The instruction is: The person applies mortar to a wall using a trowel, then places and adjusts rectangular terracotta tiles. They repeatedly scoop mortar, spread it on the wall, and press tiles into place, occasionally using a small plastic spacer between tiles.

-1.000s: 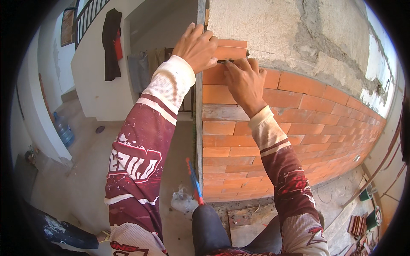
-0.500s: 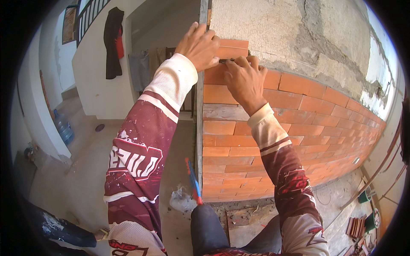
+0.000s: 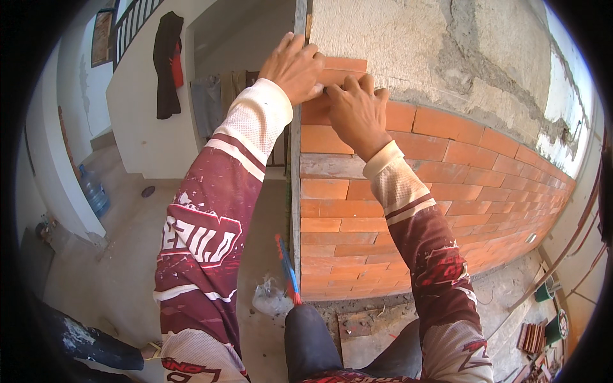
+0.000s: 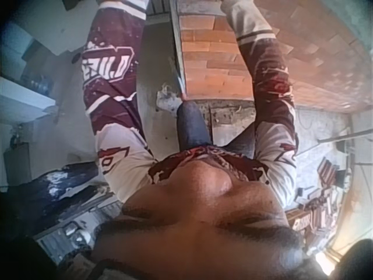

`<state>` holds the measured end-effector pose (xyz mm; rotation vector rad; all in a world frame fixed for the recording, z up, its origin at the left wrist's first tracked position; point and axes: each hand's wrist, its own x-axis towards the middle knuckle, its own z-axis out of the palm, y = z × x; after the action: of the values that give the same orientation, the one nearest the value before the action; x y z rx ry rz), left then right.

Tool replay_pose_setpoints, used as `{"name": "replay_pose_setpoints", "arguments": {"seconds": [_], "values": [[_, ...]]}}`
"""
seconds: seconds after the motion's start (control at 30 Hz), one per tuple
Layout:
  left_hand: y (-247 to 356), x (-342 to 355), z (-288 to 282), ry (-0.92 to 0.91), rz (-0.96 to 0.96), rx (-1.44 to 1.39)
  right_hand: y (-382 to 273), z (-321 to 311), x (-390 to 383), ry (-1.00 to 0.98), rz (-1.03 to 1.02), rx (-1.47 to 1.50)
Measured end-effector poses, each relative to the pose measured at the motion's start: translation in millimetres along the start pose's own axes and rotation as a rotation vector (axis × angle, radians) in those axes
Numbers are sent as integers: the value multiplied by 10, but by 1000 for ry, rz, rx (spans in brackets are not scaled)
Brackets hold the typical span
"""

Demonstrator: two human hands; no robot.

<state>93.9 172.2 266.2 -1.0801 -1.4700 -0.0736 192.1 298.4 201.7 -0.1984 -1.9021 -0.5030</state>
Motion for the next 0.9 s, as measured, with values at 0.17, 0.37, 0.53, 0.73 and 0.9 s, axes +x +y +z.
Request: {"name": "replay_pose_setpoints", "arguments": {"seconds": [0.17, 0.37, 0.53, 0.73, 0.9], "values": [[17, -5, 35, 7, 0, 6, 4, 116, -61, 32, 79, 94], [13, 3, 10, 18, -6, -13, 46, 37, -106, 83, 106, 160], [6, -10, 33, 20, 5, 10, 4, 54, -98, 50, 54, 73], [8, 12, -15, -17, -5, -18, -12, 197, -99, 56, 162, 190], [11, -9, 0, -26, -16, -19, -15, 182, -146, 36, 203, 294]]}}
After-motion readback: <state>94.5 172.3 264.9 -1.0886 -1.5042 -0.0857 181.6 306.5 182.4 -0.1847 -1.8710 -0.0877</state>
